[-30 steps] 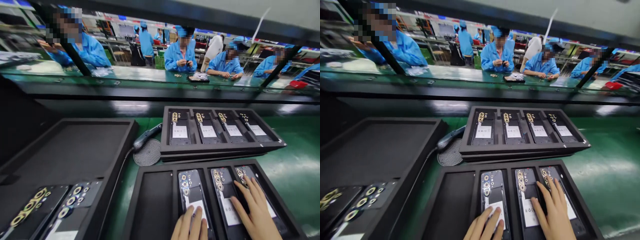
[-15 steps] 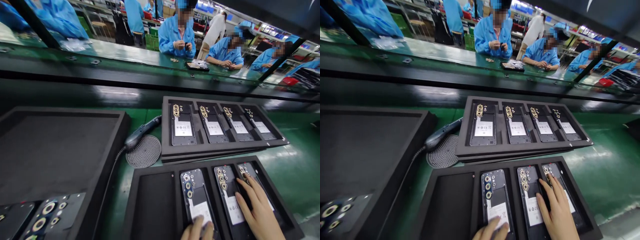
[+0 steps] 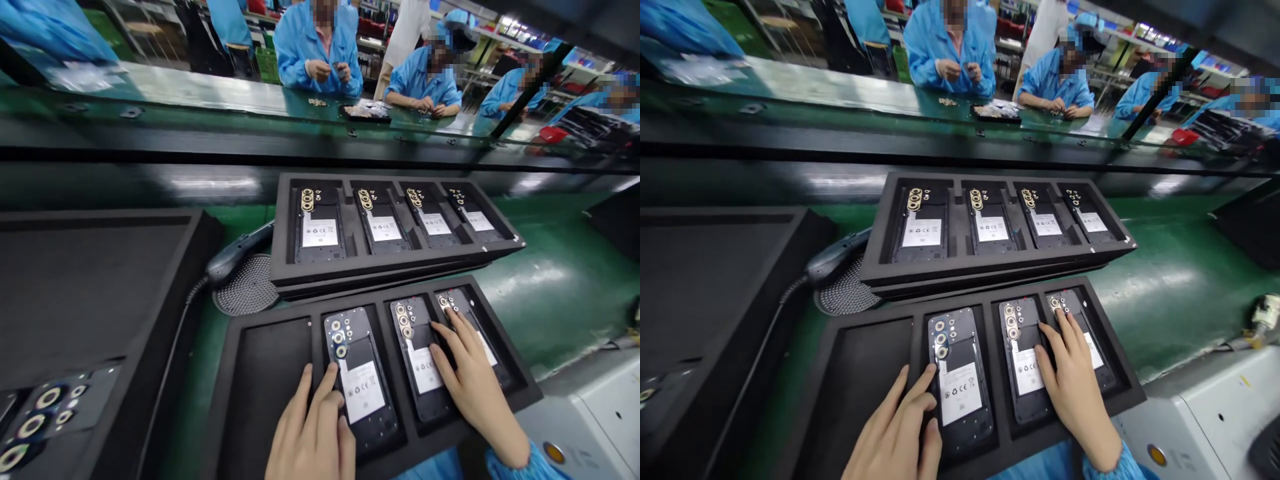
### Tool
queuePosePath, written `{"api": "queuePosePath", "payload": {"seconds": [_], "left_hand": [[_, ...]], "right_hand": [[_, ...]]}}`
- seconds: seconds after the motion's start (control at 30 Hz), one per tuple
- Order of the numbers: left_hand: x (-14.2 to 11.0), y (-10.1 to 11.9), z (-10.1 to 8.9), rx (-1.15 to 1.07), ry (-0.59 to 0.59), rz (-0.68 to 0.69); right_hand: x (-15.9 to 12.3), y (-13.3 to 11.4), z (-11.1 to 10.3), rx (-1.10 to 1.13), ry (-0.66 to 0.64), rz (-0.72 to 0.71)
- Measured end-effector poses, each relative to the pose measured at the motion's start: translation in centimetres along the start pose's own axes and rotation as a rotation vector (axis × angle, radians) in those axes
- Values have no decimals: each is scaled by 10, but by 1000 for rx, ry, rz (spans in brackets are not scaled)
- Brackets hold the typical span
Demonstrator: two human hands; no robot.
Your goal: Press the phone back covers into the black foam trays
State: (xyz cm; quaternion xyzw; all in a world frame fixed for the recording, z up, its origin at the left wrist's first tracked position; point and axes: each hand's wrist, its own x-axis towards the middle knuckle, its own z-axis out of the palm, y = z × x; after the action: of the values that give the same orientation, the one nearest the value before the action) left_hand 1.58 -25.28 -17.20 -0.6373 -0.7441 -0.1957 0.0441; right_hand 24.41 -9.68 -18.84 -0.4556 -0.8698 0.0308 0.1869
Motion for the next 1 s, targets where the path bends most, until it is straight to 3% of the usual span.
{"api": "queuePosePath", "payload": {"seconds": [0.13,0.6,0.8,0.9,1.0], "left_hand": [[0,-7,4,10,-15,60],[2,1,-7,-36,-149,-27],[4,-7,-3,-30,-15,73],[13,2,-3,-41,81,113],[23,15,-1,-52,63,167]], "right_hand": [[1,1,3,23,12,5],[-1,-2,6,58,40,-7],[2,-2,6,36,69,-30],[2,-1,7,41,75,-45],[2,-1,7,34,87,-55]]}}
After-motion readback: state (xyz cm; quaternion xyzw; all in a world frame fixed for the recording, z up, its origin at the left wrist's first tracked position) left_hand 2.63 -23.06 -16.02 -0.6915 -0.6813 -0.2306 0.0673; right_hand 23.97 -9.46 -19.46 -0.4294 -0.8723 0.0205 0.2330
